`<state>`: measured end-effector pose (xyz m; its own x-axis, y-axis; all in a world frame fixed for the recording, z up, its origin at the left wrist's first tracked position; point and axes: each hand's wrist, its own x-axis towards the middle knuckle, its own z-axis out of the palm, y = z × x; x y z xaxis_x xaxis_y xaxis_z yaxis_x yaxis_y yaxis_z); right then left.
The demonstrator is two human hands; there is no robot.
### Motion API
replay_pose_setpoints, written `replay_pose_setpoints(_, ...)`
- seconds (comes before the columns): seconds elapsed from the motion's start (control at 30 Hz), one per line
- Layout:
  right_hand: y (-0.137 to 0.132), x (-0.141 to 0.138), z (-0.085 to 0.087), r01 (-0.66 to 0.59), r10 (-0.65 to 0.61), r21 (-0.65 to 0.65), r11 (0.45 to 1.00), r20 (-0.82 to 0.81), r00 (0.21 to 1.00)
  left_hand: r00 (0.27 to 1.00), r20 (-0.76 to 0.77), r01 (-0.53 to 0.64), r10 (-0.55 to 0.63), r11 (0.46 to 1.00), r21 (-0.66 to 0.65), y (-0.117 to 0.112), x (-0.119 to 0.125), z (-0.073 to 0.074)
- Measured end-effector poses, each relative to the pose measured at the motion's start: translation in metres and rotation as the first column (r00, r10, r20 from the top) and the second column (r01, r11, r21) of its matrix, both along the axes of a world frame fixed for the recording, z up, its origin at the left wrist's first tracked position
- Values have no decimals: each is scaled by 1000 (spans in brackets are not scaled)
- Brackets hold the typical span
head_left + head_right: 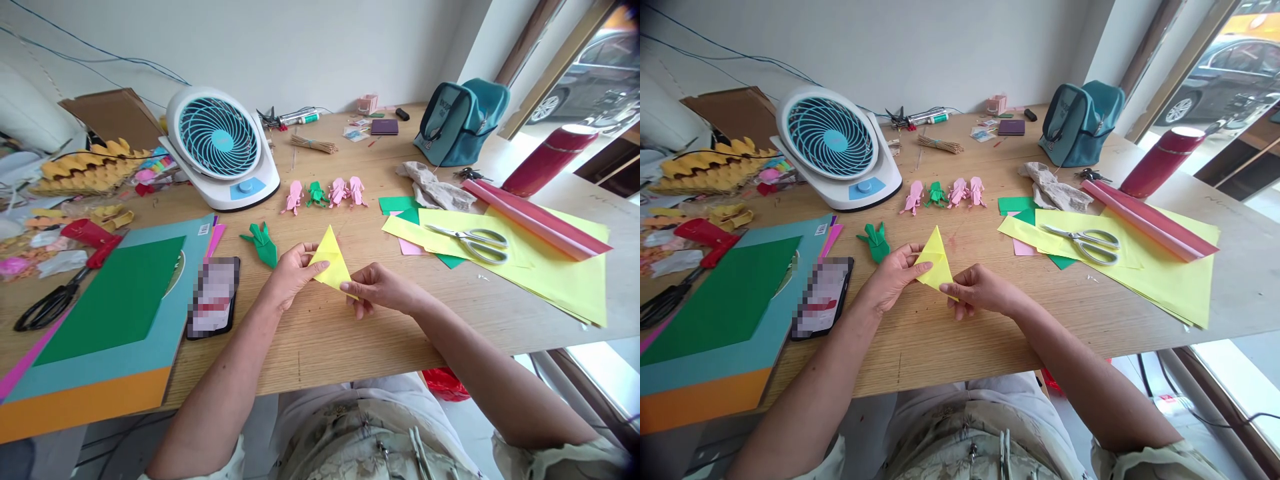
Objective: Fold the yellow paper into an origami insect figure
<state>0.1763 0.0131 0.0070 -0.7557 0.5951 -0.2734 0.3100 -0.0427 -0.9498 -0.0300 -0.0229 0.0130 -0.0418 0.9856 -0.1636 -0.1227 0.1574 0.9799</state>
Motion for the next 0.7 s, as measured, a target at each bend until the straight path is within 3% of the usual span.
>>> replay_pose_setpoints(0.07, -1, 9, 6, 68, -85, 188, 980, 87, 993, 998, -28, 48, -48, 999, 12, 0, -1, -1)
replay_pose_setpoints(0.17, -12, 26, 15, 245, -305, 462, 852, 59, 950, 975, -95, 200, -201, 980, -19, -3, 0, -3)
replay_pose_setpoints(0.27, -31, 40, 17, 289, -340, 604, 742, -33, 940, 908, -241, 341, -342, 939, -46, -11, 7, -5)
replay_pose_setpoints(0.4, -56, 42, 5, 198, -220, 781, 592, -80, 972, 768, -508, 449, -389, 893, -5, -22, 20, -5)
replay_pose_setpoints(0.5, -64, 37, -10, 120, -129, 868, 481, -65, 989, 661, -674, 504, -331, 861, 70, -26, 27, -5)
replay_pose_setpoints(0.6, -65, 33, -22, 21, -130, 912, 409, 35, 991, 557, -788, 527, -262, 845, 91, -26, 30, -9)
replay_pose_setpoints(0.7, -65, 32, -28, -32, -134, 923, 383, 90, 987, 466, -852, 563, -240, 823, 76, -26, 31, -14)
